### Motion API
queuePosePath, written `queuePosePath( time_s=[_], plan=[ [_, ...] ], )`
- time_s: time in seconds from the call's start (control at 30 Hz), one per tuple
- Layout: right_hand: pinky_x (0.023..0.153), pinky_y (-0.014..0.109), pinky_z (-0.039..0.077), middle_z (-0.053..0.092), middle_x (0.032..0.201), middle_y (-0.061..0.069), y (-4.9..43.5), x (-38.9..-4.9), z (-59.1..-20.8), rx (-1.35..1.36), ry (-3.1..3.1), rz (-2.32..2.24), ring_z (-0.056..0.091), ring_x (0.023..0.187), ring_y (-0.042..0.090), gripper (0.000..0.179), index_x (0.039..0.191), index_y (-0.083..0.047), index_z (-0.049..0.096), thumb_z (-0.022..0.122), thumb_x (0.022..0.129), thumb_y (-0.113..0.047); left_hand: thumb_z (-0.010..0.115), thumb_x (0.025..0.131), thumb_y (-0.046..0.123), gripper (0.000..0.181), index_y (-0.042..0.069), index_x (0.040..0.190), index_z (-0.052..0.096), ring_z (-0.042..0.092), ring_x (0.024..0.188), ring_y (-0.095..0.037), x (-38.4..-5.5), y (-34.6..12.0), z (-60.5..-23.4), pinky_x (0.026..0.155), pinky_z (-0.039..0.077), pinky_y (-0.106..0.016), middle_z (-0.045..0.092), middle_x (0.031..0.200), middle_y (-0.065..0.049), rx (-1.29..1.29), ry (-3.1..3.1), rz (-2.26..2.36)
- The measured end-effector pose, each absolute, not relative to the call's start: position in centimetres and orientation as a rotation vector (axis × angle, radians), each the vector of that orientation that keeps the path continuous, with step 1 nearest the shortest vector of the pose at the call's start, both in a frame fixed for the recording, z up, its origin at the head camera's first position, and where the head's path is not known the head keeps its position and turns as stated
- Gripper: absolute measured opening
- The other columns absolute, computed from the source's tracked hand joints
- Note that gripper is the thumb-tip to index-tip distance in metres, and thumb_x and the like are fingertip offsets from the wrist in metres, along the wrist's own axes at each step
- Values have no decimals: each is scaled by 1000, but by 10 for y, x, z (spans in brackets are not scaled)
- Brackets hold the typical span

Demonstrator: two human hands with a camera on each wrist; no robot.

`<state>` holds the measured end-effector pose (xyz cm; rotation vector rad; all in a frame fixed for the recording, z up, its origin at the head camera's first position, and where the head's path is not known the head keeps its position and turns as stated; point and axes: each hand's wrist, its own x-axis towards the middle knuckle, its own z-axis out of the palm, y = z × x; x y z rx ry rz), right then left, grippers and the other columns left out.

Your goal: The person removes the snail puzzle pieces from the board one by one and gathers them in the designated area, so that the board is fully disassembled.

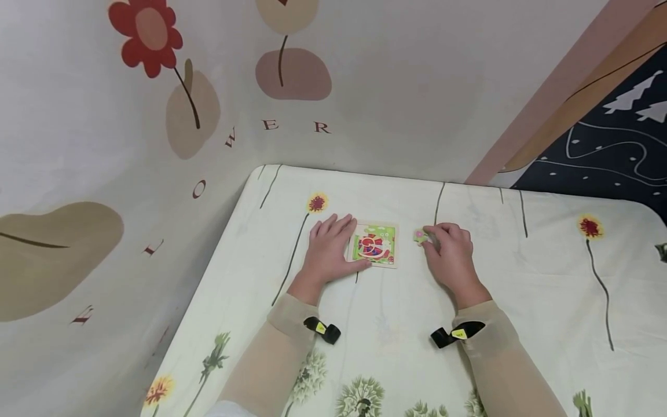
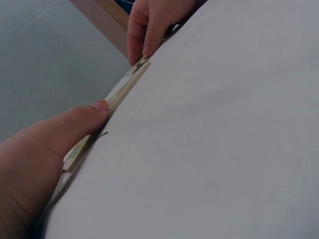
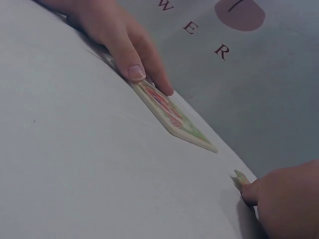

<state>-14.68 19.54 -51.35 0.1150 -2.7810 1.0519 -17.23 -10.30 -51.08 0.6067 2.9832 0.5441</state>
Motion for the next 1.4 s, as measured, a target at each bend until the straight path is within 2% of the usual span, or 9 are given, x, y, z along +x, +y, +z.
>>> queuePosePath(
  time_s=[0.5, 0.93, 1.17, 1.4],
  plan=[
    [113, 65, 23, 56, 130, 23, 198, -145, -513, 127, -2770, 1126, 40, 129, 49, 34, 135, 4, 71, 67, 102, -4, 67, 85, 79, 107, 16, 167, 39, 18, 161, -29, -173, -104, -516, 126, 12, -58, 32, 173, 1, 609, 2978, 524],
    [113, 65, 25, 57, 134, 24, 199, -145, -514, 90, -2788, 1137, 40, 131, 49, 38, 137, 1, 70, 63, 100, -6, 68, 85, 78, 107, 15, 167, 39, 18, 161, -30, -173, -104, -515, 126, 11, -58, 32, 173, 0, 605, 2970, 536],
    [114, 64, 27, 58, 136, 24, 198, -146, -515, 64, -2794, 1120, 39, 134, 48, 40, 139, -1, 68, 65, 101, -12, 68, 84, 78, 108, 15, 167, 38, 17, 161, -30, -172, -104, -515, 126, 12, -57, 32, 174, 1, 601, 2975, 533],
    [111, 63, 31, 58, 138, 24, 194, -147, -514, 12, -2754, 1120, 40, 135, 47, 44, 138, 1, 67, 66, 105, -28, 68, 85, 77, 107, 16, 168, 37, 16, 162, -29, -174, -103, -514, 127, 10, -57, 31, 174, 1, 598, 2970, 551]
  ],
)
